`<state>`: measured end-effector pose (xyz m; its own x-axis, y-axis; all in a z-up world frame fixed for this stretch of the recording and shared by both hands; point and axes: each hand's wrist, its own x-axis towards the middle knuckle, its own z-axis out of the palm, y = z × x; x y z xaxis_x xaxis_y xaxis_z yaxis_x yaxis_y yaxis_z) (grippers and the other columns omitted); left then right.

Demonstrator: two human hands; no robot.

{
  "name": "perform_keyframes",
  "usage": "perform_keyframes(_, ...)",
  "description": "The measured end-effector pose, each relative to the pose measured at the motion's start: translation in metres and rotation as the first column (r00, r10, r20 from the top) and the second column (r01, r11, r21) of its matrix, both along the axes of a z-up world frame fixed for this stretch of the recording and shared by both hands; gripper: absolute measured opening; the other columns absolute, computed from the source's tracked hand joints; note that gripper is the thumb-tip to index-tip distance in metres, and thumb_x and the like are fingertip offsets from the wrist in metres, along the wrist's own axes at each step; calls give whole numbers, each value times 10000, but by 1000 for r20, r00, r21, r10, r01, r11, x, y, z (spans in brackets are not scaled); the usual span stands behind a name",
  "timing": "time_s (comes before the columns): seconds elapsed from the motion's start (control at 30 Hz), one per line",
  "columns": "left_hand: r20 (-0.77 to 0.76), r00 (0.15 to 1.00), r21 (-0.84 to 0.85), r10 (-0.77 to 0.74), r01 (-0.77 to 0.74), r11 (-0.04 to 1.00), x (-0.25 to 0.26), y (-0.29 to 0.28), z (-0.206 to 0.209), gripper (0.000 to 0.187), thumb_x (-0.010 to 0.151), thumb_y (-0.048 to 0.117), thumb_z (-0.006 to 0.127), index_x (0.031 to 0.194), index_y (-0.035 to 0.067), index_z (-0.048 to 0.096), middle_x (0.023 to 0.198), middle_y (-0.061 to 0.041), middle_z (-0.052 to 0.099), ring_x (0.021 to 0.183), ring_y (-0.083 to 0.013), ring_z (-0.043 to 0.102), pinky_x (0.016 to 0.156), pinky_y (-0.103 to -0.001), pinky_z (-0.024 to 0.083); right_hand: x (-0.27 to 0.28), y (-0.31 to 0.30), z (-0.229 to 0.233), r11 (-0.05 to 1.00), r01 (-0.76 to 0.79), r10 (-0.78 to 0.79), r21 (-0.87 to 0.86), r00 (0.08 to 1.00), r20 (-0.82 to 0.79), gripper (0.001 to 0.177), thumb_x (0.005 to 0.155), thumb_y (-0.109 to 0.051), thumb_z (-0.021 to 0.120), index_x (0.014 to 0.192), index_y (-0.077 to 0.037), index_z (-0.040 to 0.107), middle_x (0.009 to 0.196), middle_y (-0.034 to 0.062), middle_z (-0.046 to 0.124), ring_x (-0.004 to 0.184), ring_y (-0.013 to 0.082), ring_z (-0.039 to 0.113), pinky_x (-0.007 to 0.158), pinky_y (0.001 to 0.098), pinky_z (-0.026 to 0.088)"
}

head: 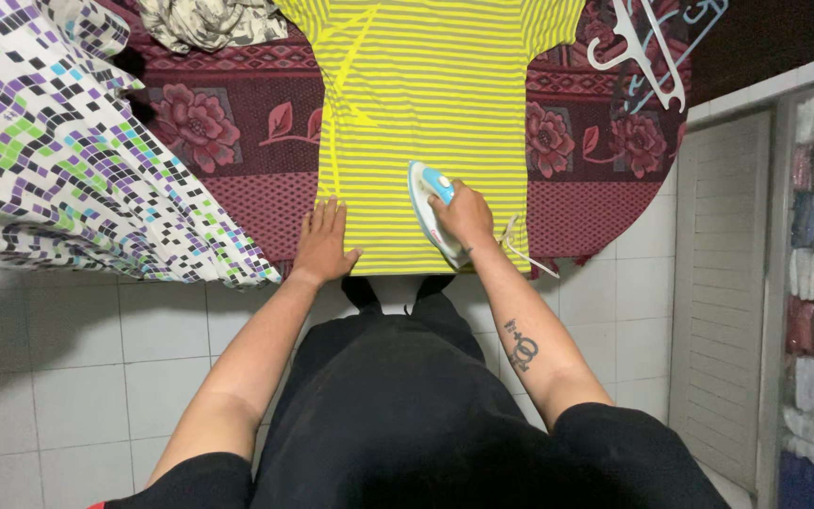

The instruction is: The person irons a yellow striped t-shirt on a bed. They smooth the fabric with one hand while moving the iron with the other, then flip the shirt over to iron the other side.

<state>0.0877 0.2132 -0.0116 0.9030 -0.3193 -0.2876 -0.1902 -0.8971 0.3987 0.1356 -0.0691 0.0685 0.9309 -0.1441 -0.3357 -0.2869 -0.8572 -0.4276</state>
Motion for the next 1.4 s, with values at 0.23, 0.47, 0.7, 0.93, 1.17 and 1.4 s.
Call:
perform_keyframes(0.23,63,913,-188,404,-386,903,-4,7,15,750,847,290,781,1469,13,467,1437,-257,500,1341,-432,453,1129,-503,383,-18,40,9,994,-105,107,39,993,-46,445,872,-440,733,1101,-63,672,917,243,729,902,449,699,766,558,542)
perform_keyframes(0.47,-158,821,-57,549,-563,825,6,22,-2,295,909,352,726,935,58,721,988,-208,750,957,-412,716,850,-529,550,-40,70,19,960,-275,277,42,961,-27,411,876,-388,726,1119,-65,653,922,227,736,884,442,704,760,559,540)
perform_keyframes(0.7,-167,792,-28,588,-600,800,4,39,-23,284,900,370,702,967,99,759,990,-207,746,956,-422,712,852,-526,549,-24,58,19,980,-192,187,-43,977,-105,392,923,-421,712,1134,-94,669,949,220,741,902,426,712,779,552,544)
perform_keyframes(0.93,-177,768,-42,616,-631,774,-1,41,-20,318,895,404,701,964,98,752,989,-187,758,952,-412,715,827,-522,552,4,12,12,993,-69,69,-92,998,-3,482,829,-463,781,1146,-111,697,950,211,739,905,425,709,756,545,554)
perform_keyframes(1.17,-305,785,13,540,-563,826,-2,46,-5,420,823,489,763,937,85,753,977,-169,772,958,-357,737,860,-473,565,-16,45,13,944,-323,319,-63,946,-64,425,845,-468,772,1119,-150,707,924,183,750,891,406,718,755,544,555)
perform_keyframes(1.4,-304,831,42,466,-477,878,-5,46,-9,388,805,415,751,1022,94,745,1044,-184,755,1021,-371,713,872,-494,552,-50,102,11,909,-416,414,-23,909,-53,438,859,-430,758,1149,-114,670,898,194,745,850,416,719,736,537,567)
